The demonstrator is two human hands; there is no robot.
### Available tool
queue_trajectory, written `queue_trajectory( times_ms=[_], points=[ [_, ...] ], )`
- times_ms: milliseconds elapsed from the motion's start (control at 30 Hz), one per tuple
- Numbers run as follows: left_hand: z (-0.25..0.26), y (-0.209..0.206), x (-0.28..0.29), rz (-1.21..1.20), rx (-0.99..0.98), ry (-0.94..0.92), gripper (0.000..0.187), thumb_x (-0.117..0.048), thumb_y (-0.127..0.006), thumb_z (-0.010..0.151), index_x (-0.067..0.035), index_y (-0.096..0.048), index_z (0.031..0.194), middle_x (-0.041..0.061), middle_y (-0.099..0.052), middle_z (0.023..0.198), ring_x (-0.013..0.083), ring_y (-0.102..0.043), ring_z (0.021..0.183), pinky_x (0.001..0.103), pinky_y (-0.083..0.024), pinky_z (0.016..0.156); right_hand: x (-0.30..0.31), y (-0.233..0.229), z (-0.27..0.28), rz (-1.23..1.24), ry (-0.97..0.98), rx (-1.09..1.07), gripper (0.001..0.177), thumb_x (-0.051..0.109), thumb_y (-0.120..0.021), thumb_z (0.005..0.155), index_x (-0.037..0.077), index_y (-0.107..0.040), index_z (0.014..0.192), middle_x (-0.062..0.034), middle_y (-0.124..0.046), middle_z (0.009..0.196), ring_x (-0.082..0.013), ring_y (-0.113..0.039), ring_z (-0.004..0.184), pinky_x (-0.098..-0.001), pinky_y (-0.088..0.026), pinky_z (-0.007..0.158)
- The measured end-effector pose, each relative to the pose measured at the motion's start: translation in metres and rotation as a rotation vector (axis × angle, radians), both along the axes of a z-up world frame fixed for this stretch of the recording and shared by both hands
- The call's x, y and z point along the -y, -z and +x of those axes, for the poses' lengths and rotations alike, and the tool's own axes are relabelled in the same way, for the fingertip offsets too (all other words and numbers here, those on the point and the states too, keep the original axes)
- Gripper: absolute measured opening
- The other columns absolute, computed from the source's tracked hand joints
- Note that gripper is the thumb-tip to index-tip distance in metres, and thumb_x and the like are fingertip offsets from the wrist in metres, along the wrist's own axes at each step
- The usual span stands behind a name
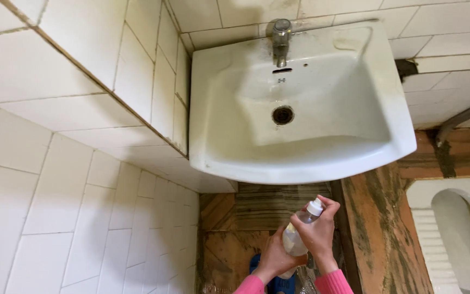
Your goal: Cleaning a bathroom sink using a cloth and liquid cleaner.
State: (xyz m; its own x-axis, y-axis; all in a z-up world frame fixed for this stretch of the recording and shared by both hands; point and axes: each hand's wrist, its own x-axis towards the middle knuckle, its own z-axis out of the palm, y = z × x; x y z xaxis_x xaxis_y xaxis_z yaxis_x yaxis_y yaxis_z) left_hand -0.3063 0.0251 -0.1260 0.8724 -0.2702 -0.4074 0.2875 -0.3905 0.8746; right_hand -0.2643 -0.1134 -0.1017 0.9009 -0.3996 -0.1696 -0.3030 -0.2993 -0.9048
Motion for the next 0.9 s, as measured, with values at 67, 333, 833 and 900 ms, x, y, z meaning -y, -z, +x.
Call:
queue_trajectory(
  times_ms=[67,333,833,900],
  points=[
    [0.004,-0.004,0.004,-0.024,0.03,-0.008,0.082,-0.035,-0.089,0.056,-0.009,-0.061,0.128,0.014,-0.076,0.112,0.0301,-0.075,0.104,0.041,-0.059,0.09,0.0,-0.008,0.003,-0.029,0.057,-0.037,0.08,0.006,-0.083,0.067,0.004,-0.035,0.131,-0.0123,-0.066,0.1,-0.0209,-0.071,0.088,-0.0354,-0.061,0.081],
    [0.017,0.013,0.031,0.066,0.083,0.108,0.081,-0.039,-0.088,0.055,-0.006,-0.062,0.124,0.016,-0.074,0.112,0.0344,-0.072,0.104,0.044,-0.057,0.092,0.037,0.0,0.01,0.083,0.151,-0.011,0.083,0.002,-0.082,0.066,0.003,-0.033,0.133,-0.0104,-0.06,0.098,-0.0194,-0.066,0.083,-0.0365,-0.061,0.074],
    [0.051,0.012,0.093,0.143,0.146,0.289,0.089,-0.051,-0.087,0.057,-0.005,-0.058,0.127,0.018,-0.07,0.118,0.0353,-0.069,0.107,0.047,-0.054,0.096,0.104,-0.026,0.025,-0.028,0.23,0.018,0.084,0.005,-0.084,0.068,0.003,-0.032,0.133,-0.0104,-0.063,0.099,-0.0195,-0.066,0.089,-0.0368,-0.058,0.081],
    [0.058,0.012,0.101,0.15,0.167,0.301,0.092,-0.052,-0.089,0.058,-0.005,-0.056,0.129,0.018,-0.069,0.12,0.0356,-0.068,0.109,0.047,-0.053,0.097,0.112,-0.03,0.028,-0.001,0.231,0.003,0.087,0.006,-0.085,0.069,0.004,-0.03,0.136,-0.009,-0.063,0.1,-0.0184,-0.066,0.09,-0.0356,-0.057,0.081]
  ],
)
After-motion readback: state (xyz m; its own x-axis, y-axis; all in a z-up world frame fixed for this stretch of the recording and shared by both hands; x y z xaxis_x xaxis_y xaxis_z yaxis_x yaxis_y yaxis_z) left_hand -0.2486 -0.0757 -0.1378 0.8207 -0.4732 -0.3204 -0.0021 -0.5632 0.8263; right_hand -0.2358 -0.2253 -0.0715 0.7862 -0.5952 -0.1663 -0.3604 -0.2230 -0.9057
